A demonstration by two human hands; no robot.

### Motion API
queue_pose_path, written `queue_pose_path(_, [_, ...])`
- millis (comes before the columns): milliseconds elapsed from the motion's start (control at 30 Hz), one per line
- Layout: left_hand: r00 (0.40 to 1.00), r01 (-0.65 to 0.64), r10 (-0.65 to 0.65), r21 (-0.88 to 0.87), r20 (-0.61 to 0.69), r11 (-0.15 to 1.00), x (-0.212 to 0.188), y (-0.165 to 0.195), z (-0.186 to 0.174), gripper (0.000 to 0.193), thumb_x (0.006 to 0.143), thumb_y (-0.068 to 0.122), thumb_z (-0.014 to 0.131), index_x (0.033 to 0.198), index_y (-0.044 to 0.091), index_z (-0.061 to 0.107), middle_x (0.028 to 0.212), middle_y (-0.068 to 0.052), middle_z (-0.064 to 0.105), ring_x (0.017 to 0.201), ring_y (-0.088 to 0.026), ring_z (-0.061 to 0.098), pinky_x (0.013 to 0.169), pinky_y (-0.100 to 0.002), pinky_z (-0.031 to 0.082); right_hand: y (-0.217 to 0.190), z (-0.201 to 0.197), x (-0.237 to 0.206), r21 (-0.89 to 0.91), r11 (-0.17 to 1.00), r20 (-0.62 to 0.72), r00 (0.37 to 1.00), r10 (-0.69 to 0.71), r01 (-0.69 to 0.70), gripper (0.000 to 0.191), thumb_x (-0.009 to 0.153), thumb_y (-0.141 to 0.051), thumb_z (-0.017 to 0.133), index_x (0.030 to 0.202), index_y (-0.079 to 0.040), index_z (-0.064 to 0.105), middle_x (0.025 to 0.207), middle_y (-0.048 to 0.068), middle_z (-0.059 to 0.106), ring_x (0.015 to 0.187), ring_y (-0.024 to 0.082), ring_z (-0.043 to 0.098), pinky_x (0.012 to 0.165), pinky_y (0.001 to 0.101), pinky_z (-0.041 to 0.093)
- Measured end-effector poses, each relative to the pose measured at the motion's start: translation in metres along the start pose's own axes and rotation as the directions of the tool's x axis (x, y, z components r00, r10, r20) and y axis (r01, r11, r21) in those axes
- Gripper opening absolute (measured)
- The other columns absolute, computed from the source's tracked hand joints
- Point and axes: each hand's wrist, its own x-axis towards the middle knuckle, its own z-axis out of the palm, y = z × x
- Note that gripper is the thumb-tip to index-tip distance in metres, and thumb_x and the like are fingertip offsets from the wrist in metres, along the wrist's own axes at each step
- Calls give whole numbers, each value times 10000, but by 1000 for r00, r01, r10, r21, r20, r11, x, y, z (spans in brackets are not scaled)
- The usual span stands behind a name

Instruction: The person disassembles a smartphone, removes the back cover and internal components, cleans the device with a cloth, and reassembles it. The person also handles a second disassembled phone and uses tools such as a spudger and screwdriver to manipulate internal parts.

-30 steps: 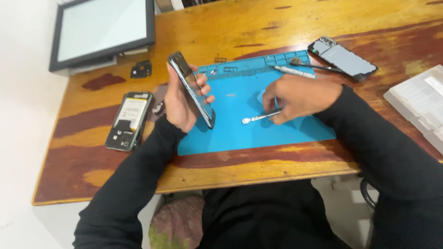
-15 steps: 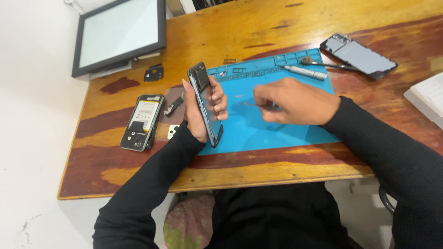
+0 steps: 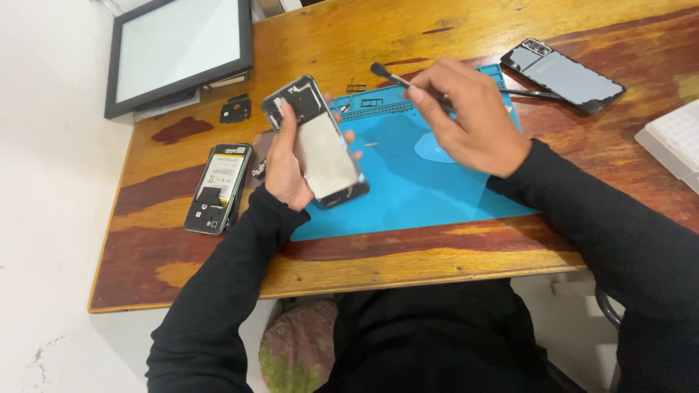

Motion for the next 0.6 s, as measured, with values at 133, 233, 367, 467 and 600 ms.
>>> queue_pose_path(133, [999, -35, 34, 110, 13, 993, -1, -14, -15, 443, 1048, 473, 629, 1241, 90, 519, 852, -55, 626, 671, -208, 667, 559, -375, 578, -7, 5, -9, -28, 991, -170, 976, -135, 132, 117, 1060, -86, 701, 1027, 18, 658, 863, 165, 613, 815, 247, 595, 718, 351, 478])
queue_pose_path(233, [995, -77, 66, 142, 80, 987, -3, -20, -21, 433, 1040, 444, 666, 1253, 100, 513, 774, -29, 580, 581, -148, 613, 478, -308, 535, -13, 6, -13, 172, 982, -185, 982, -46, 78, 134, 1119, -32, 697, 1029, 18, 611, 898, 124, 707, 837, 167, 694, 738, 274, 529])
queue_pose_path(367, [991, -18, 4, 102, 137, 995, -5, -21, -21, 434, 1020, 460, 667, 1209, 131, 456, 734, -48, 578, 528, -159, 613, 439, -302, 533, -20, 6, -18, 333, 919, -197, 969, -151, 211, 130, 1085, 55, 669, 1065, 15, 547, 967, 175, 724, 912, 196, 753, 750, 271, 575])
queue_pose_path(467, [989, -13, 1, 82, 146, 997, -5, -22, -20, 443, 1017, 454, 673, 1224, 129, 455, 736, -52, 575, 525, -158, 604, 442, -300, 531, -24, 9, -19, 372, 892, -180, 963, -201, 256, 150, 1061, 69, 655, 1059, -1, 521, 1001, 191, 730, 931, 219, 756, 757, 282, 610])
queue_pose_path(600, [989, -13, 3, 72, 147, 997, -5, -22, -19, 438, 1024, 439, 677, 1233, 124, 456, 762, -38, 563, 548, -146, 597, 449, -302, 530, -26, 12, -20, 357, 900, -133, 968, -215, 249, 155, 1032, 63, 653, 1041, -11, 517, 1008, 191, 754, 895, 209, 755, 737, 287, 581])
